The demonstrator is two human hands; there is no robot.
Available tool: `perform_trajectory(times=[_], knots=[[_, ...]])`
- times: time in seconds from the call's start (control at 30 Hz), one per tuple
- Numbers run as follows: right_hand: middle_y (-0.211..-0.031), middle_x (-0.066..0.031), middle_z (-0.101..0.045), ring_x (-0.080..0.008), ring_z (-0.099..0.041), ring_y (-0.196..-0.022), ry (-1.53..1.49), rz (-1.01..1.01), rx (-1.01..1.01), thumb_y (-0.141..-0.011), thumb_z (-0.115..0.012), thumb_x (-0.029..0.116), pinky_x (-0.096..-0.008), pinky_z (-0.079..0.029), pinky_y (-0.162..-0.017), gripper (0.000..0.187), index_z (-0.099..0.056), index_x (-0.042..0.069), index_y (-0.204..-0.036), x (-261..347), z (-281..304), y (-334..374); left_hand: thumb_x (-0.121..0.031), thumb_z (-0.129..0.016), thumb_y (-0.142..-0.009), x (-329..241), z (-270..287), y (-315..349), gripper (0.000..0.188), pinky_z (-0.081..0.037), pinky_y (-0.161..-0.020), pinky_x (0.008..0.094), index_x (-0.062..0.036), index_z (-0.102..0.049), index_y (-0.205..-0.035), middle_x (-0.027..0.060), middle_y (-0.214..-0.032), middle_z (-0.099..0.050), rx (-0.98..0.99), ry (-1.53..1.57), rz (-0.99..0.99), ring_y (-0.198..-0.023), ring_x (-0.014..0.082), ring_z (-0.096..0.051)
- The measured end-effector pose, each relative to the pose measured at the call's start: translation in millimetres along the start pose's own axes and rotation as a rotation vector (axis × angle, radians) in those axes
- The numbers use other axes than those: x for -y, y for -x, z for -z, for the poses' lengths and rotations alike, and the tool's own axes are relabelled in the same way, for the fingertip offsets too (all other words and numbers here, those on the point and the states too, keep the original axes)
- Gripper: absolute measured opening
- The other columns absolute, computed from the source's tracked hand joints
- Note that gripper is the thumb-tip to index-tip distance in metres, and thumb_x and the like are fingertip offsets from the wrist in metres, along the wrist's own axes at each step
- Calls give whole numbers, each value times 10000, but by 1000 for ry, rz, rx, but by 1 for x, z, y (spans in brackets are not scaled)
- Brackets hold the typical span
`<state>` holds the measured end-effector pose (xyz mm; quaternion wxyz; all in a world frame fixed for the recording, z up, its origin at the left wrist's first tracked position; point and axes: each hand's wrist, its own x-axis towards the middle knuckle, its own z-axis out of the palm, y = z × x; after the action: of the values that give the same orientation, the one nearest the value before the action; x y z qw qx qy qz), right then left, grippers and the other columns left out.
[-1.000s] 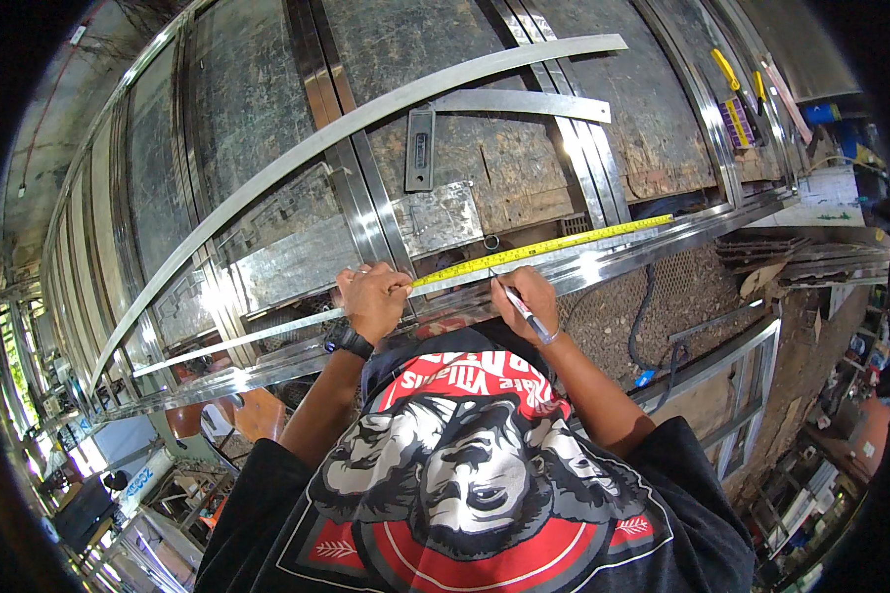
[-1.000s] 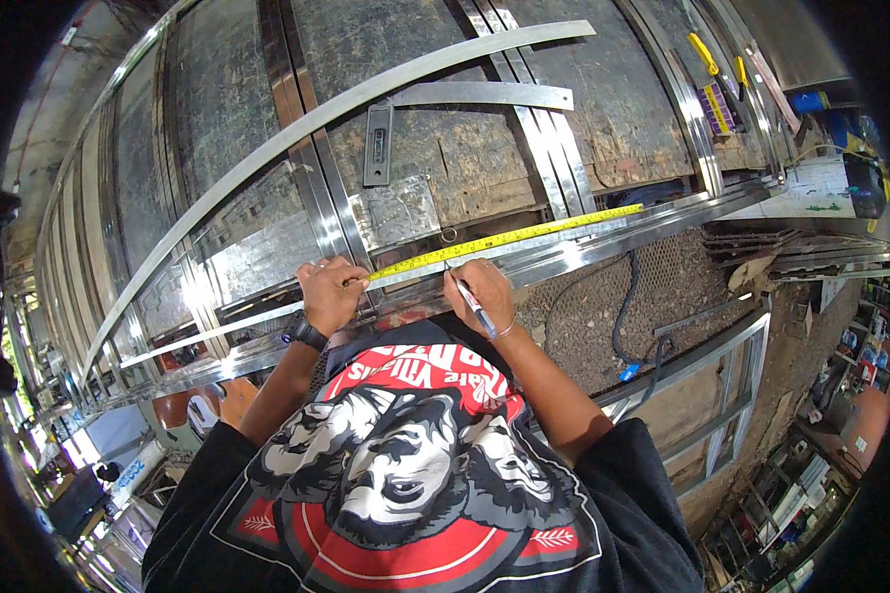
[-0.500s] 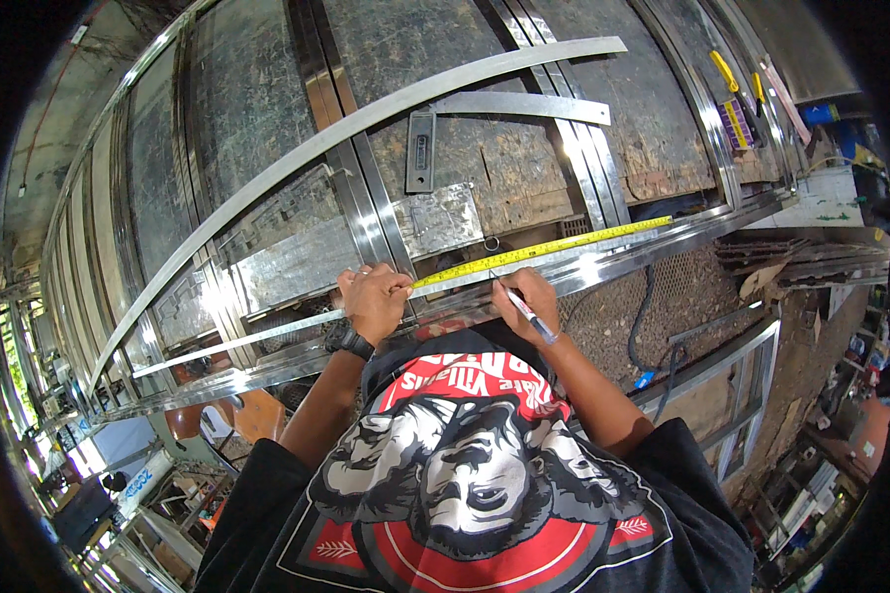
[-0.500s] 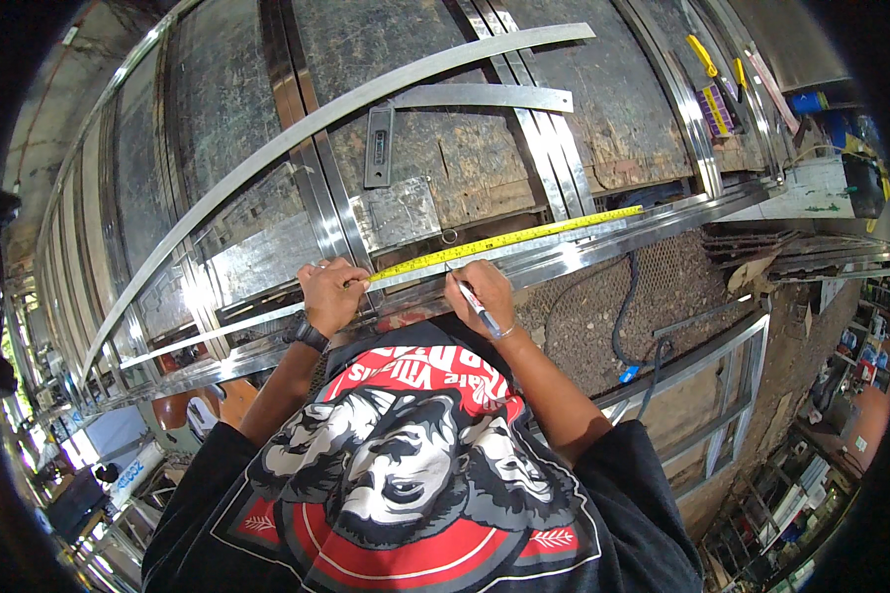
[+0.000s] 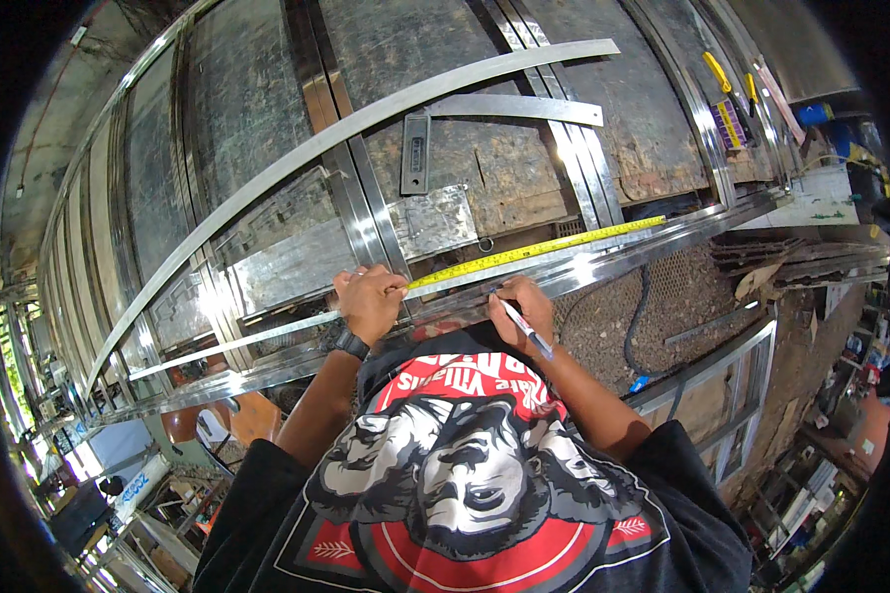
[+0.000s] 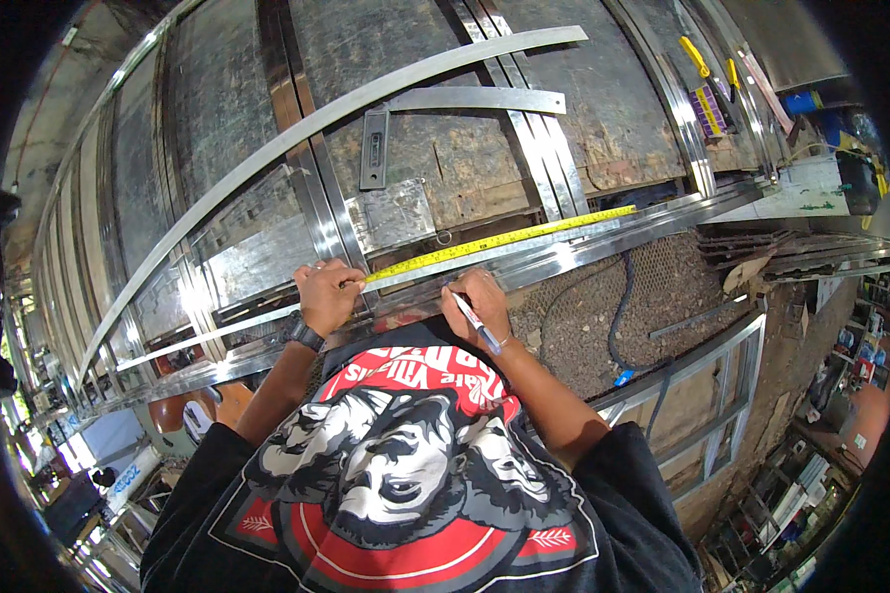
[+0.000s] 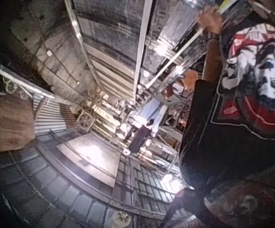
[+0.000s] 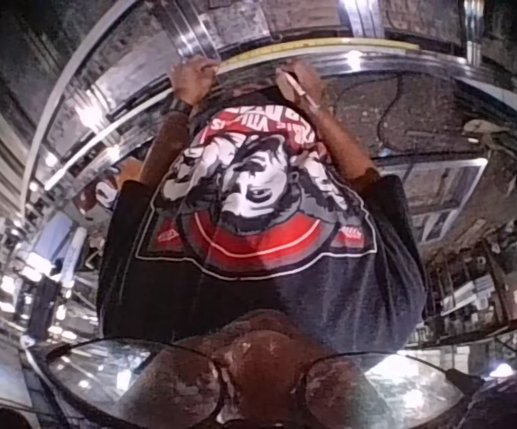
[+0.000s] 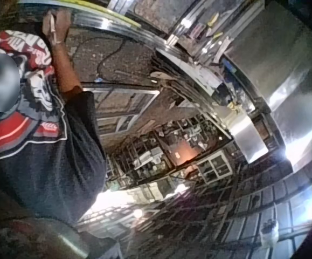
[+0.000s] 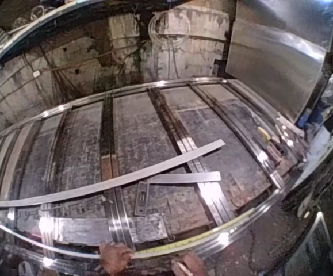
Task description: The person measures a metal frame using a tape measure and marks it with a marker. They repeatedly extend the tape measure, align it along the frame, and make marks at measured intervals.
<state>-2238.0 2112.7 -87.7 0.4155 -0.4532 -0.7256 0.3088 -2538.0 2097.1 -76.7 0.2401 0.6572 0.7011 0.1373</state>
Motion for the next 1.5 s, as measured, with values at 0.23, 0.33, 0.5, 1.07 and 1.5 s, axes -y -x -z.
perform_trajectory(times=[0.23, 0.33, 0.5, 1.07, 1.5], knots=[[-875, -180, -710, -355, -718, -776, -16, -41, 8, -885, -794, 92, -406, -575, -719, 169, -650, 23, -939, -5, 0, 0, -276, -786, -853, 1, 2, 1, 81, -292, -969, 468, -212, -829, -880, -43, -855, -711, 26, -3, -2, -925, 204, -597], [-854, -168, -718, -324, -727, -756, -17, -102, -4, -900, -796, 102, -383, -573, -702, 173, -647, 19, -932, 0, 1, 0, -274, -781, -858, 0, 4, 1, 82, -293, -967, 463, -214, -830, -887, -40, -851, -708, 37, -4, 5, -927, 204, -596], [-830, -170, -660, -379, -679, -751, -100, -107, 17, -883, -782, 66, -441, -536, -672, 152, -640, 36, -930, 6, 5, -4, -270, -779, -852, -2, 4, 1, 87, -296, -961, 458, -209, -830, -886, -33, -834, -707, 45, -29, 16, -913, 203, -609], [-874, -141, -730, -239, -721, -791, -118, -136, 12, -960, -785, 140, -379, -564, -750, 163, -708, 31, -1053, 15, 22, -19, -302, -804, -849, -1, 3, 1, 94, -292, -965, 482, -237, -847, -901, -44, -815, -688, 13, -19, -1, -908, 187, -614], [-943, -34, -696, -270, -656, -950, 284, 57, 184, -805, -739, 29, -466, -375, -1004, 349, -633, 159, -1111, -47, 30, -56, -279, -807, -843, -2, 2, 0, 67, -290, -961, 473, -230, -834, -882, -44, -768, -640, 50, 14, 27, -891, 187, -582]])
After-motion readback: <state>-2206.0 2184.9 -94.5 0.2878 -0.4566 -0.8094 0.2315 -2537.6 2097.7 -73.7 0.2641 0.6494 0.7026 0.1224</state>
